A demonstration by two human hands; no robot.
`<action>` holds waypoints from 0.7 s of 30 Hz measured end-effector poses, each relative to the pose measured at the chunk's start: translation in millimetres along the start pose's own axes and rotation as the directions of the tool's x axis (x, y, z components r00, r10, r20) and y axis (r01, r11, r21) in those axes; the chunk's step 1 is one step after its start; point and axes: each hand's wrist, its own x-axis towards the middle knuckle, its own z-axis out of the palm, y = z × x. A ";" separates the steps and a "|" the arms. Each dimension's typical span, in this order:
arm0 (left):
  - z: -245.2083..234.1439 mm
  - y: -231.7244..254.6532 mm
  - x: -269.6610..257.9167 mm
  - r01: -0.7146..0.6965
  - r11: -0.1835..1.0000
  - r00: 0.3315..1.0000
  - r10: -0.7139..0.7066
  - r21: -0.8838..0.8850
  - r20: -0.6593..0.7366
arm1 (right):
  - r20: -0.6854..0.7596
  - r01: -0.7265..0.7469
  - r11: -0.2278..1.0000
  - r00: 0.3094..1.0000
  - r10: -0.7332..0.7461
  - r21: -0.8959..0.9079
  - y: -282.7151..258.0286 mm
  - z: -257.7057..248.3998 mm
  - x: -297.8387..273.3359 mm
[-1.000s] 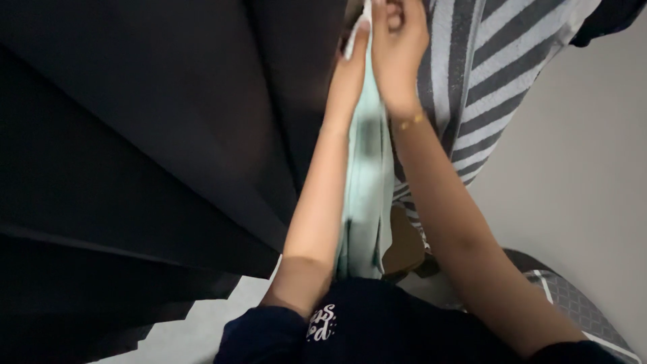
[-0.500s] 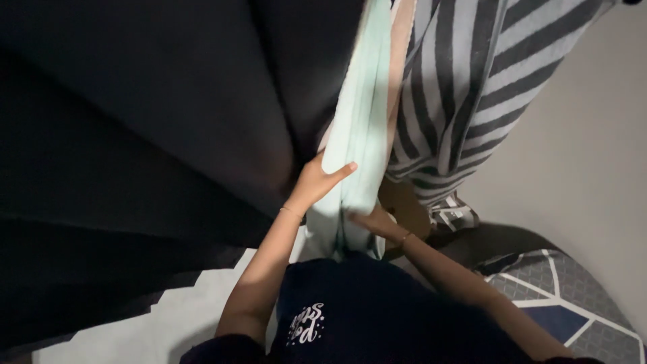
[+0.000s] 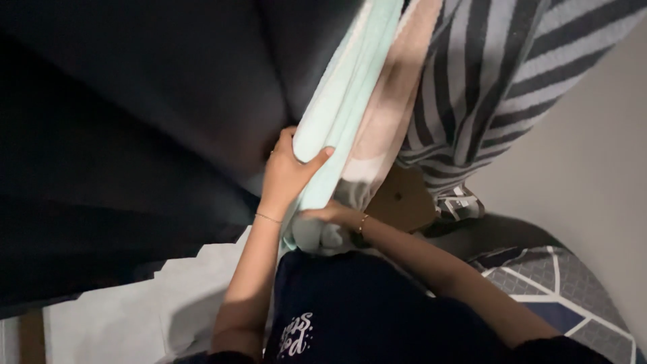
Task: Organizing and picking up various personal items from a desk and bed.
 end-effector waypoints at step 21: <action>15.0 -403.1 -152.4 0.033 0.829 0.999 -0.023 -0.559 0.025 | 0.493 0.469 0.607 0.858 -0.142 -0.642 241.8 152.0 102.4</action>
